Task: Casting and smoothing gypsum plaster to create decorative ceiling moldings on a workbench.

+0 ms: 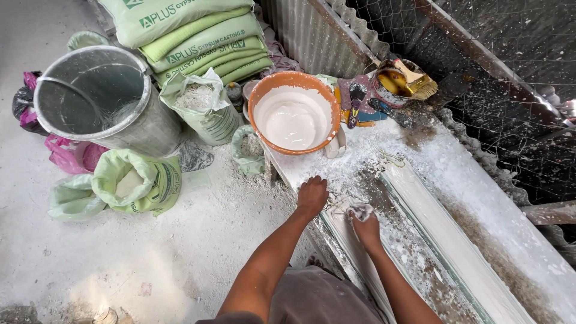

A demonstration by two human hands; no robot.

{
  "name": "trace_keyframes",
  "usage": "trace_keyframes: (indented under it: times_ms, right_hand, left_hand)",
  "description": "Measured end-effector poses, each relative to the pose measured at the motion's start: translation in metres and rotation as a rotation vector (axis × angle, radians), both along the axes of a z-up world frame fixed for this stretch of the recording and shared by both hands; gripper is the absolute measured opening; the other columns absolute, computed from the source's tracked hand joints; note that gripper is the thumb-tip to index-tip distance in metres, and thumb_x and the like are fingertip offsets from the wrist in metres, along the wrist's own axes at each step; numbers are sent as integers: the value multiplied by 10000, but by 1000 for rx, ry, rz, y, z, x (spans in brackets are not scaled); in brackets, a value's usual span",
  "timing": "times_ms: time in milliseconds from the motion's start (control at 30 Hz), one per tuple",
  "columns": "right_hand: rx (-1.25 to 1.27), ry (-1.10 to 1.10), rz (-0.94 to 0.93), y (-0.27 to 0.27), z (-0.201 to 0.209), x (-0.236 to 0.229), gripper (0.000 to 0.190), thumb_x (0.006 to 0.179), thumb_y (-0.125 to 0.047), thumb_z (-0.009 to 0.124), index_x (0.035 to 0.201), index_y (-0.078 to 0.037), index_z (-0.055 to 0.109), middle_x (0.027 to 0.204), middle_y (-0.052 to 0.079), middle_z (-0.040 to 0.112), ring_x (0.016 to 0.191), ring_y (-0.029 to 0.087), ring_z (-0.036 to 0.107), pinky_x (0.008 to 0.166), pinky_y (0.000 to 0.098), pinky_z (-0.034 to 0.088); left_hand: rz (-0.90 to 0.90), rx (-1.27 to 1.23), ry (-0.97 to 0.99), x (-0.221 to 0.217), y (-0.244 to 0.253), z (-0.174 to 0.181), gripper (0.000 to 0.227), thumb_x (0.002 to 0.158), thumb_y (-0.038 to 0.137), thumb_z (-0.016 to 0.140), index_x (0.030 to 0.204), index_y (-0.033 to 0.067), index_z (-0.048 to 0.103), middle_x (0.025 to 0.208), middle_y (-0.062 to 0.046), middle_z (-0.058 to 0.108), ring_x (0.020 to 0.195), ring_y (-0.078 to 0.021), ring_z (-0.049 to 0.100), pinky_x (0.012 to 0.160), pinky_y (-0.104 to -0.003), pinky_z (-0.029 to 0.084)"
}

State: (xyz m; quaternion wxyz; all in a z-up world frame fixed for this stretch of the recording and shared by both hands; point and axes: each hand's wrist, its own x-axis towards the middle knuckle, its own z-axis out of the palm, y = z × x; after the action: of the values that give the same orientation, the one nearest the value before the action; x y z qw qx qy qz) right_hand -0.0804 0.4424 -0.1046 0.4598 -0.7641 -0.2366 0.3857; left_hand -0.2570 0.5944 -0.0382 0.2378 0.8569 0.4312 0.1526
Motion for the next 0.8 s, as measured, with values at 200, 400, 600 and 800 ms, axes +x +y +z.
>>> trace_keyframes:
  times_ms: [200,400,600,800]
  right_hand:
    - [-266,-673,115,11,-15,-5,622,775,-419,900,1010,113,679,927,316,718,868,432,721,801,459,573]
    - [-158,-796,202,-3,-14,-7,481,814,-381,823,917,74,708,1046,325,678,984,483,646,909,512,523]
    - [-90,-850,268,-9,-25,-3,396,834,-307,794,1019,37,729,1184,382,613,1179,533,544,1068,520,435]
    - [-47,-803,226,-3,-6,-13,387,835,-283,785,1035,42,719,1162,362,631,1138,519,567,1025,528,451]
  left_hand:
    - [0,39,32,-6,5,-7,205,860,176,702,1033,66,706,1134,-119,648,1148,-298,595,962,-482,469]
    - [84,23,-5,-8,6,-33,307,876,165,620,1150,93,737,1218,-166,631,1130,-334,587,909,-501,470]
    - [219,155,-120,-41,-34,-8,291,955,153,584,1175,19,720,1339,-213,605,1222,-356,571,1053,-463,450]
    - [-334,294,33,-58,-61,-7,382,925,67,548,1239,171,740,1440,-213,548,1309,-331,508,1083,-501,378]
